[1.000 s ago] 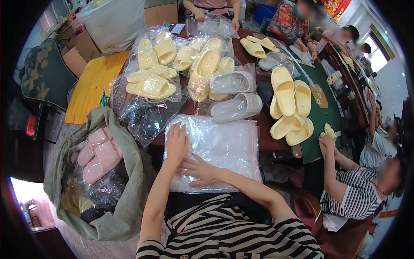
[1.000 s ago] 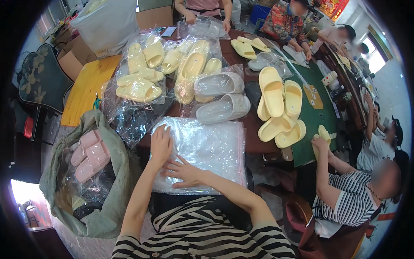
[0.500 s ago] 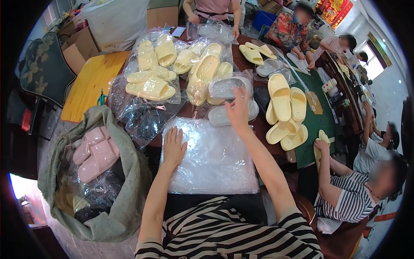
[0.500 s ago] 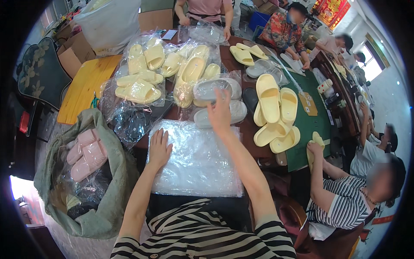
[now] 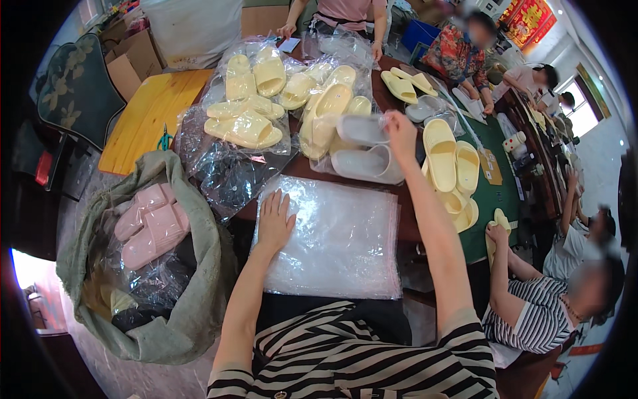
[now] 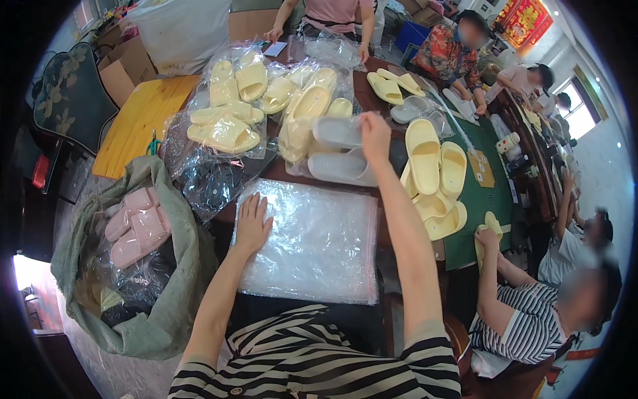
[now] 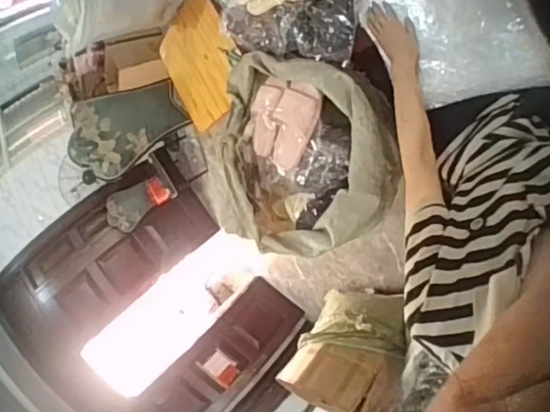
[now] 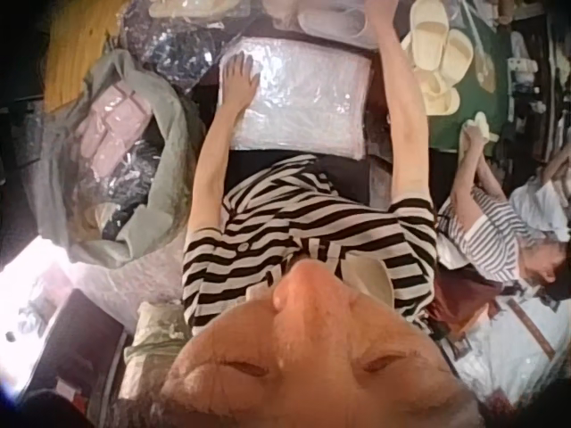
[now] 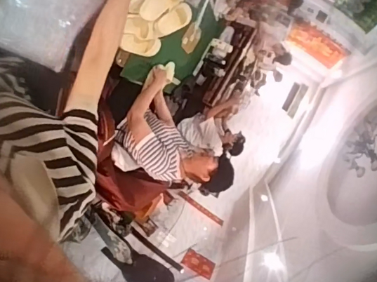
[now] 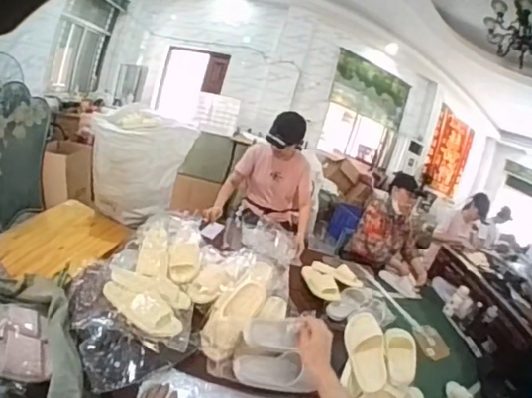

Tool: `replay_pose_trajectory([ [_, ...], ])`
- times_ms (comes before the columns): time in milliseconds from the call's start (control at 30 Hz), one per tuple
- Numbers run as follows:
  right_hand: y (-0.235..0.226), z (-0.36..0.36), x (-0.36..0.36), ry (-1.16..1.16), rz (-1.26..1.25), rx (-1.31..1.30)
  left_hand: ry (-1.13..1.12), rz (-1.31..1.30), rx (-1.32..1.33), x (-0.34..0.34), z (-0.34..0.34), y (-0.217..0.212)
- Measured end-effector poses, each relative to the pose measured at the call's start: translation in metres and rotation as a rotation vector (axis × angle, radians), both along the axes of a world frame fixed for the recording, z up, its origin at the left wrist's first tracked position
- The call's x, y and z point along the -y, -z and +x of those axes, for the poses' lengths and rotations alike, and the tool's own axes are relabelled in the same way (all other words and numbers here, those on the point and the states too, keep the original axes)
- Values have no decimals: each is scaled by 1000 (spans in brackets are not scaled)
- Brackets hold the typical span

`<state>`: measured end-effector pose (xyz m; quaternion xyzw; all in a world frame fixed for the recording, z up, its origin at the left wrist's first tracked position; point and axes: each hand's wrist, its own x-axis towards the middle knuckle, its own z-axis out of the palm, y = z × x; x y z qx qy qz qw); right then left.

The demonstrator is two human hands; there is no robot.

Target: The person packs pairs of slippers into plastic bags by hand on the table.

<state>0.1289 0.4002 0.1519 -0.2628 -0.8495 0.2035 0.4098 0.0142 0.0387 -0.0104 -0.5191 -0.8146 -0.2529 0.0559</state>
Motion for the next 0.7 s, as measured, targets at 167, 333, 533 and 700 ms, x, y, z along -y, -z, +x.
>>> replay_pose_trajectory([
  [167, -66, 8, 3, -150, -189, -256, -13, -8, 12, 2, -3, 0],
  [333, -136, 38, 33, -513, -305, -183, 17, -32, 162, -2, -3, -24],
  [533, -196, 49, 96, -779, -181, 149, 0, 195, 391, 7, 0, -47],
  [700, -189, 57, 129, -991, -217, 321, 179, 755, 2303, 28, -8, -73],
])
